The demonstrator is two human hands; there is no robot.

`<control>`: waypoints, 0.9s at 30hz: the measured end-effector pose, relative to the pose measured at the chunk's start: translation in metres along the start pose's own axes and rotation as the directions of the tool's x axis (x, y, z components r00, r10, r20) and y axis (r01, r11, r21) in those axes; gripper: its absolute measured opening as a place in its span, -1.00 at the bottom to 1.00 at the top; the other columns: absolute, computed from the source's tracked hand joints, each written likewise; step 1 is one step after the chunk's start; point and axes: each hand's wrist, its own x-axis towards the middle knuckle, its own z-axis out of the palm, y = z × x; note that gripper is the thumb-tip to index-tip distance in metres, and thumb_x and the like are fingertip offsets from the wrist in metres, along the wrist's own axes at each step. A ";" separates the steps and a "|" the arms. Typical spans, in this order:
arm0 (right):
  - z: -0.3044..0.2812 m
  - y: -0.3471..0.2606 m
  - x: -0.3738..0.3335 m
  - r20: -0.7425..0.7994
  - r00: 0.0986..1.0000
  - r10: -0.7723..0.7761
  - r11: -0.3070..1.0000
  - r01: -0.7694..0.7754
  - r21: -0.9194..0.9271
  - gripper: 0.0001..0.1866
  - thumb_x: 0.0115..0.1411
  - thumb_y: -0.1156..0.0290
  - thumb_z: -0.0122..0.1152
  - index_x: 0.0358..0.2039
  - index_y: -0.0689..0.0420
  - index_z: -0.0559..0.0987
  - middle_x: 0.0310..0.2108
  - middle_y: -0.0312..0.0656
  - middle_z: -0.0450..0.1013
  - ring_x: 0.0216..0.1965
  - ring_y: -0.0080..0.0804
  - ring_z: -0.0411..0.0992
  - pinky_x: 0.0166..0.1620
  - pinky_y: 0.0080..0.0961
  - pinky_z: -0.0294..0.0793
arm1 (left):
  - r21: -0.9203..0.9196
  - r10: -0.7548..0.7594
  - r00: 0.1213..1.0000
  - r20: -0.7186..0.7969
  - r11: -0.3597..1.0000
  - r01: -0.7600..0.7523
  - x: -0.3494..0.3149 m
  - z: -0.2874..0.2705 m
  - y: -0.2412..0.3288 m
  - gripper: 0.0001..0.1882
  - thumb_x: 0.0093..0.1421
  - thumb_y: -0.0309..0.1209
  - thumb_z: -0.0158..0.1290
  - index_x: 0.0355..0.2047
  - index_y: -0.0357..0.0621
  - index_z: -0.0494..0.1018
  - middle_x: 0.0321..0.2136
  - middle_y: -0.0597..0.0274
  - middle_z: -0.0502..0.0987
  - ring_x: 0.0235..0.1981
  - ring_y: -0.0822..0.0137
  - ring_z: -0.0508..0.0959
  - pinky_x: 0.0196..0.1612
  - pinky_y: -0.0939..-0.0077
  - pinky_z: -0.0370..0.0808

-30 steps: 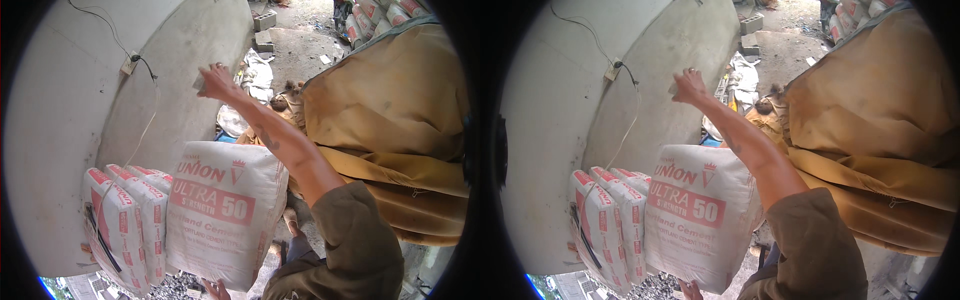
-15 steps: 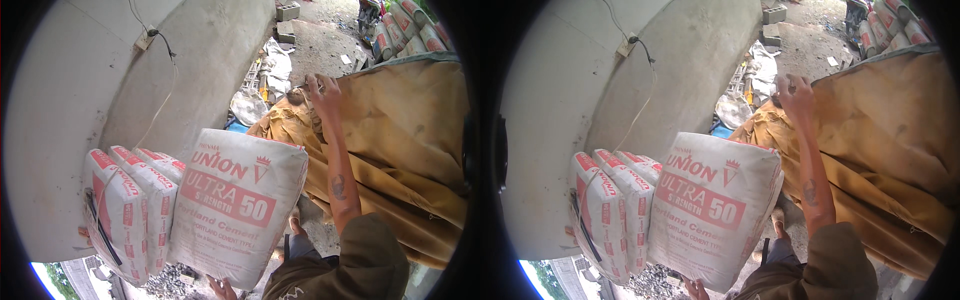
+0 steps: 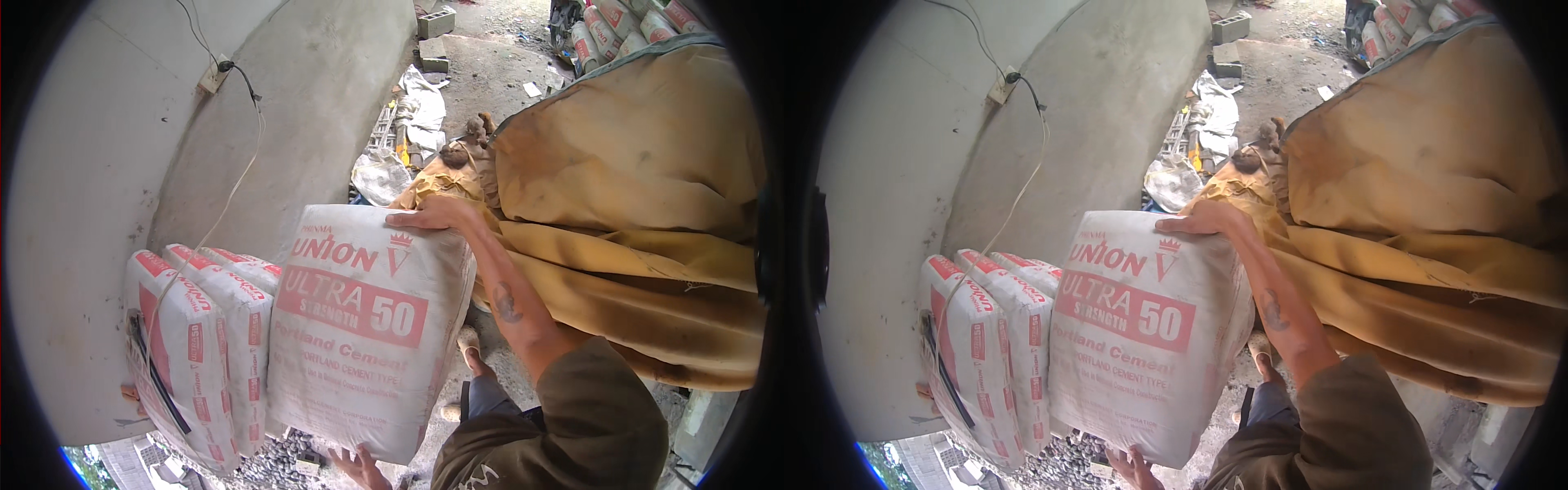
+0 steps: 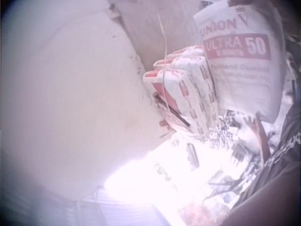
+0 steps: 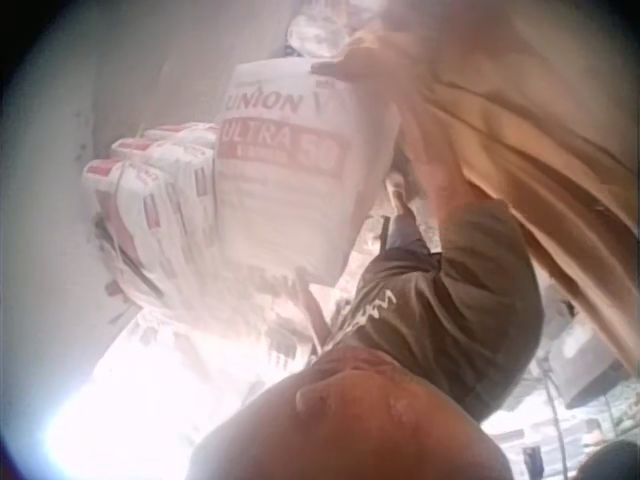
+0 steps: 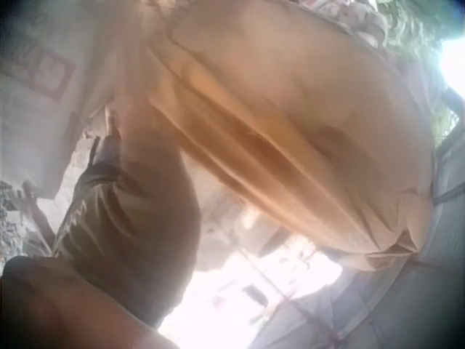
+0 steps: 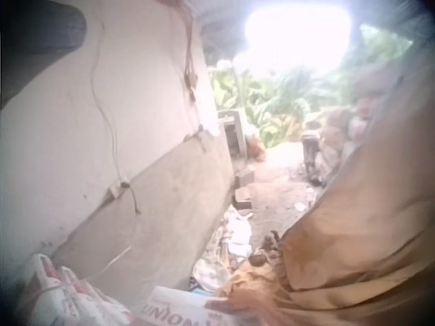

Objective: The person pours a bag of cement into a mixer, moves a new bag from a stack to the floor, and uses a shovel to clear debris around the machine.

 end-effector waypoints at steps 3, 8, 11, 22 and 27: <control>0.007 0.030 0.020 -0.014 0.998 -0.062 0.997 0.063 0.043 0.16 -0.13 -0.66 -0.11 0.16 0.14 0.46 0.20 0.05 0.33 0.20 -0.03 0.32 0.20 -0.28 0.30 | -0.436 -0.431 0.870 0.240 0.753 0.493 -0.001 0.012 0.018 -0.24 0.22 -0.22 0.15 0.31 -0.21 0.06 0.22 -0.11 0.20 0.08 -0.05 0.38 0.00 0.12 0.48; 0.013 -0.015 -0.034 0.062 0.983 -0.172 0.964 0.155 0.216 0.15 -0.14 -0.65 -0.07 0.16 0.12 0.46 0.21 0.01 0.32 0.23 -0.04 0.28 0.23 -0.30 0.25 | -0.640 -0.364 0.837 0.408 0.540 0.547 0.018 0.020 -0.022 -0.14 0.24 -0.02 0.07 0.33 -0.20 -0.08 0.25 -0.08 0.15 0.22 -0.04 0.26 0.24 0.10 0.29; 0.029 -0.018 -0.051 0.012 0.992 -0.128 0.968 0.122 0.219 0.14 -0.15 -0.65 -0.06 0.15 0.13 0.47 0.20 0.02 0.33 0.22 -0.05 0.30 0.23 -0.32 0.25 | -0.672 -0.163 0.916 0.366 0.635 0.381 0.027 0.024 -0.038 -0.17 0.25 -0.03 0.04 0.34 -0.19 -0.05 0.26 -0.07 0.15 0.23 0.01 0.26 0.26 0.11 0.25; 0.142 0.017 -0.221 -0.319 0.923 0.215 0.908 -0.069 0.414 0.08 -0.09 -0.61 -0.06 0.04 0.18 0.56 0.09 0.08 0.43 0.10 -0.05 0.41 0.15 -0.35 0.32 | -0.602 0.131 0.838 0.530 0.754 0.263 0.109 -0.063 -0.085 -0.02 0.12 -0.22 0.18 0.38 -0.23 -0.16 0.27 -0.13 0.12 0.25 0.03 0.20 0.29 0.19 0.13; 0.253 0.071 -0.283 -0.415 0.765 0.493 0.812 -0.232 0.536 0.14 -0.07 -0.60 -0.08 0.05 0.34 0.51 0.08 0.21 0.41 0.15 0.03 0.36 0.17 -0.33 0.28 | -0.613 0.338 0.701 0.628 0.769 0.179 0.147 -0.090 -0.129 0.16 -0.07 -0.09 0.28 0.38 -0.24 -0.16 0.30 -0.09 0.07 0.29 0.01 0.13 0.31 0.14 0.07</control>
